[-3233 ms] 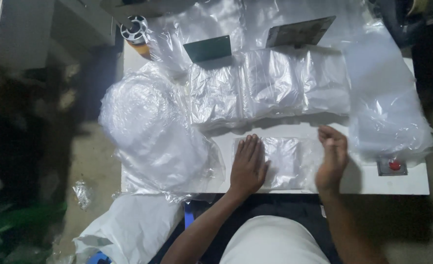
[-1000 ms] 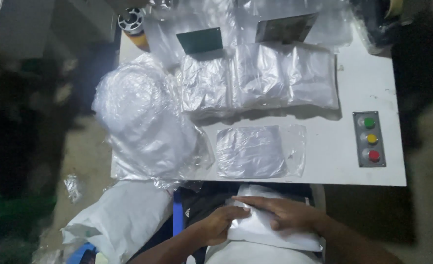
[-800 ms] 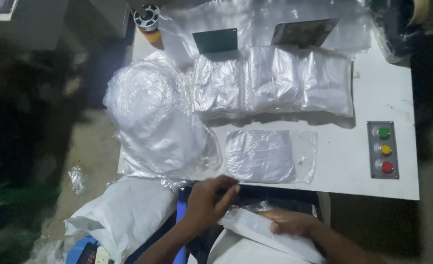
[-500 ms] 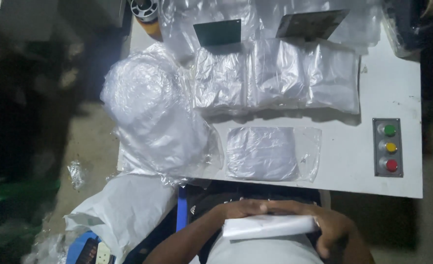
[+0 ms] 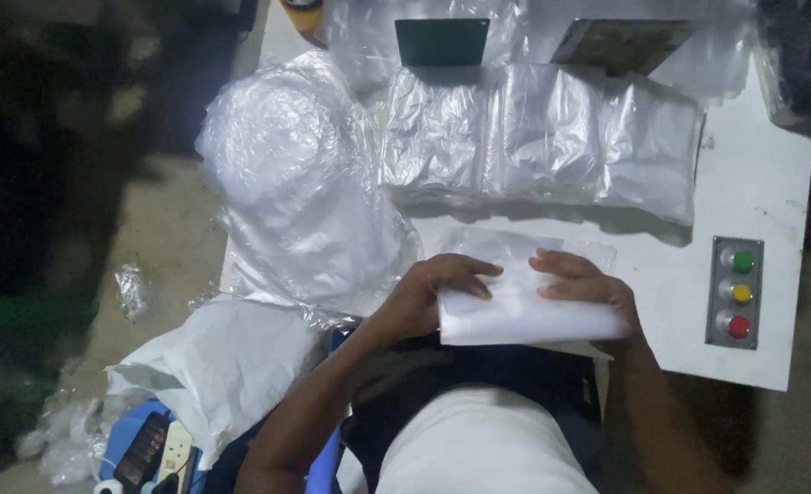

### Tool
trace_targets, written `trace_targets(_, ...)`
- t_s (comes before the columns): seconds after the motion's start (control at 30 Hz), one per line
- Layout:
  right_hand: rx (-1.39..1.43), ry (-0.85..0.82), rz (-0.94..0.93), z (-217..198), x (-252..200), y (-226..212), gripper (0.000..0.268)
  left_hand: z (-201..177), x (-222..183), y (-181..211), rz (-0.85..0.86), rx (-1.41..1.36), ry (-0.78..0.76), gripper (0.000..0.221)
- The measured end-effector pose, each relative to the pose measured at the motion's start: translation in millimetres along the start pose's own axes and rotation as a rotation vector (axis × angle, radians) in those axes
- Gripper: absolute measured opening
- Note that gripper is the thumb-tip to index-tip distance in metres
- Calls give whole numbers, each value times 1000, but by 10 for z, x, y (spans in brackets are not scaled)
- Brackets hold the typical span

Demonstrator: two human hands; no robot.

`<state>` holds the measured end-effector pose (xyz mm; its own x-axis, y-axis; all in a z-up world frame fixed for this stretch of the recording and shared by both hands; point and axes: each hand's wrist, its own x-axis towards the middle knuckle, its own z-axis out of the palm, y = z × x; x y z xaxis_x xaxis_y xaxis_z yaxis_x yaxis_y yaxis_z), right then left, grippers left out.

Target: Folding and stacking plastic bags at a packaging machine workstation.

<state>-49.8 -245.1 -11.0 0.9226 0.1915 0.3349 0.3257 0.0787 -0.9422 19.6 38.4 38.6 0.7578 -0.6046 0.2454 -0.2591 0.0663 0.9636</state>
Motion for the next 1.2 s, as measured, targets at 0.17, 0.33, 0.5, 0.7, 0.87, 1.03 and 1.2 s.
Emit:
trace_targets(0.17,-144,234,673,165,-255,387,57,223,-425,-949,-456,61,144,49)
trace_targets(0.33,-942,545,253,691,-128,230,83,563,-350,-683,-210,803,324,95)
trace_targets(0.5,-385,-11,19,1340,409,43,61,696,-202,-712,-14,1054,72,70)
trace_targets(0.7,-997,0,11,944,110,808,92,694,-121,-863,-148,1067,-128,70)
trace_targets(0.87,-1250,129,291,322,-188,421,84,771,-247,-1099,-215,1113,66,71)
trace_targets(1.03,-983,607,509,218,-504,372,95,779,-261,-1192,-176,1039,272,86)
trace_targets(1.2,151,557,962,-34,-340,579,33,745,-264,-1074,-131,890,297,86)
